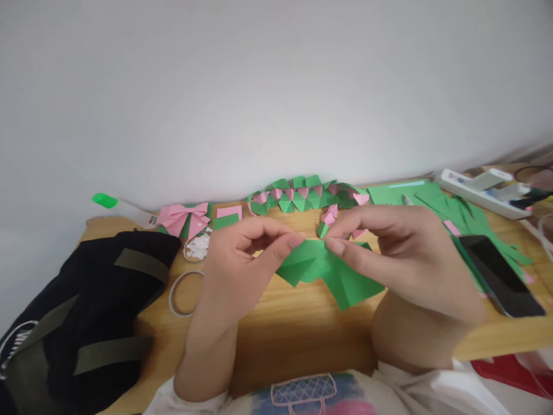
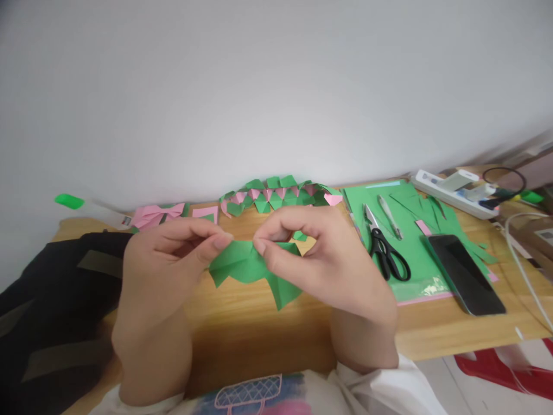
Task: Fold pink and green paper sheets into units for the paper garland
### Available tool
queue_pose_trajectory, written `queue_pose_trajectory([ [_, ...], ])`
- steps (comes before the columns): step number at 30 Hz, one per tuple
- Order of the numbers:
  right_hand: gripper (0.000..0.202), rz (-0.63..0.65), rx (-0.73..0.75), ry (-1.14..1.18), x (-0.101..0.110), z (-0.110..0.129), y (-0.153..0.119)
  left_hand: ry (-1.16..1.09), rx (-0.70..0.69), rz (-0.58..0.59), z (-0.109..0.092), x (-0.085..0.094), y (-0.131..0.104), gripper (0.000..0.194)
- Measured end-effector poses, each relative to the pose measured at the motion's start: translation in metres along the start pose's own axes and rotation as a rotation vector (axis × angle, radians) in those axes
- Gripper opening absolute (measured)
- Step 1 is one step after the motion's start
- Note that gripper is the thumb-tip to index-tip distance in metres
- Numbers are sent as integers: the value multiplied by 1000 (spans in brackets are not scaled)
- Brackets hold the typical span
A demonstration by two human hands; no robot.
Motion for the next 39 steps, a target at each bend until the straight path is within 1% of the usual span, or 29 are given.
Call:
queue_pose_trajectory([
  [3, 15, 22, 0, -6, 0, -1, 1, 9, -13, 10, 0, 0, 1, 11],
  [8, 11, 66, -23, -3, -2, 0, 3, 58, -104, 12, 1, -3, -2, 13],
  [12, 14, 56, -30, -50, -3, -2, 2, 48, -168, 25, 0, -5, -4, 12],
  [18, 12, 2, 41, -66, -1, -2, -2, 4, -81, 57, 2, -4, -2, 11],
  [21, 14, -9, 45, -81, -1, -1, -3, 33, -94, 23, 2, -4, -2, 11],
  [25, 15, -19, 52, -94, -2, 1, -1, 148, -174, -50, -1, -3, -3, 16],
  [28, 16, -36, 41, -87, -1, 1, -3, 175, -217, -71, -2, -3, -3, 15],
  [29, 16, -42, 37, -82, -1, 0, -3, 147, -217, -73, -2, -3, -3, 12],
  [31, 15, -64, 32, -70, 1, 0, -6, 47, -170, -51, -1, -3, -2, 6],
  [33, 13, -101, 27, -62, 2, -1, -8, -47, -85, 19, 0, -4, -1, 4],
  [35, 10, -140, 22, -67, 4, -2, -9, -82, -20, 67, 0, -6, -1, 6],
  [37, 8, -164, 27, -76, 4, -2, -9, -95, 5, 51, 0, -7, -1, 9],
  [39, 8, -168, 34, -75, 3, -1, -9, -110, 0, 2, 1, -7, -2, 9],
])
Point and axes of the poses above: each hand's wrist, its own y-axis towards the middle knuckle, its own x-axis out of the back of the hand, z = x × y, the point moved 2 cm from there along y, towards the middle knuckle, and after that the axes turned 10 degrees about -z, right-handed, at the moved point
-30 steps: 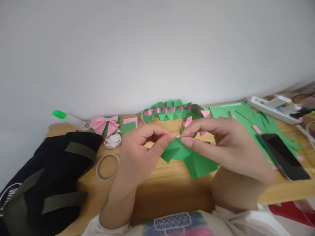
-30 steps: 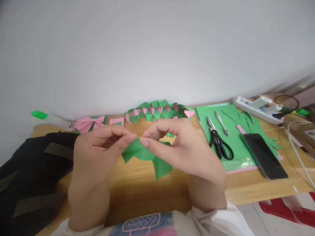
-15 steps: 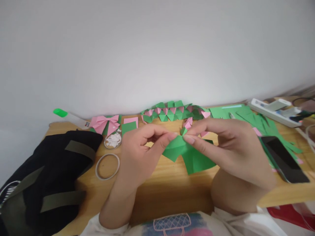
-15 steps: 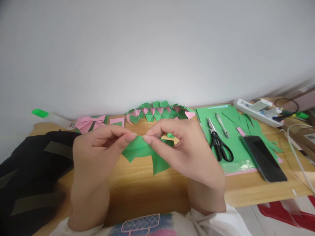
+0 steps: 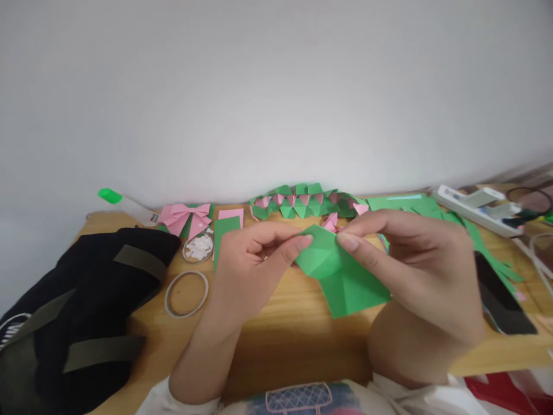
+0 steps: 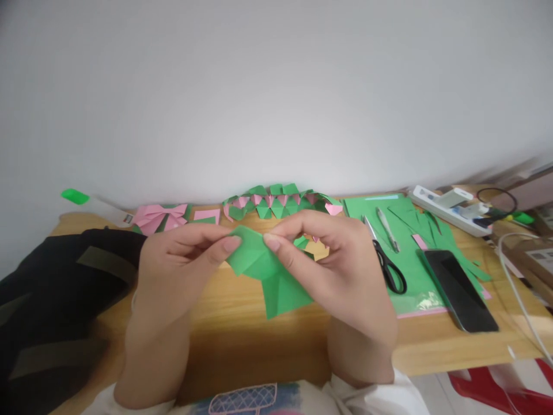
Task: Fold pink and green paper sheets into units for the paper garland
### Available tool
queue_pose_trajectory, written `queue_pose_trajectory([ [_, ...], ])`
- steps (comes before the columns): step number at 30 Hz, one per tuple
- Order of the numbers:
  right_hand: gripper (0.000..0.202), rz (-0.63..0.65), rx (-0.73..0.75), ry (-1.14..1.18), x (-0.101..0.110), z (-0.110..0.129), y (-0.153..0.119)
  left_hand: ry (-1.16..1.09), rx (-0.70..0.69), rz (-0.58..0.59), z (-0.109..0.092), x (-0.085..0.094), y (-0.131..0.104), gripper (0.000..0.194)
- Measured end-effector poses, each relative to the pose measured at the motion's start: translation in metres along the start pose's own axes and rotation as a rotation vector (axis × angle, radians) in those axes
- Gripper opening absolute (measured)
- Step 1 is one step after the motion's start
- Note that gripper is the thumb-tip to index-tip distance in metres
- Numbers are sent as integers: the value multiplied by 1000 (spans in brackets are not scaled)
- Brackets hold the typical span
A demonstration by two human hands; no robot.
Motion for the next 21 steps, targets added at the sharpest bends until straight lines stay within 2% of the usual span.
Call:
queue_pose_trajectory([
  [3, 11, 15, -6, 18, -1, 1, 1, -4, -37, -44, 2, 2, -1, 6],
  [5, 13, 43, -20, 27, -1, 1, 1, 2, -51, -32, 2, 4, 0, 7],
  [12, 13, 160, -103, 87, -8, 2, 6, 144, -38, 195, 0, 2, 3, 20],
  [14, 15, 176, -105, 84, -11, 2, 7, 140, -24, 222, 1, 0, 3, 21],
  [18, 20, 112, -91, 81, -13, 2, 5, 28, 74, 145, 2, -1, 5, 17],
  [21, 19, 131, -94, 94, -13, 2, 7, 19, 87, 108, 1, 2, 7, 22],
])
Point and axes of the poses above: each hand's wrist, its own y-axis towards the middle knuckle, its own x-axis out of the back of the hand, z = x × y, the point moved 2 cm from there along y, towards the middle knuckle, and after that the axes turned 10 degrees about -z, right-handed, at the moved point
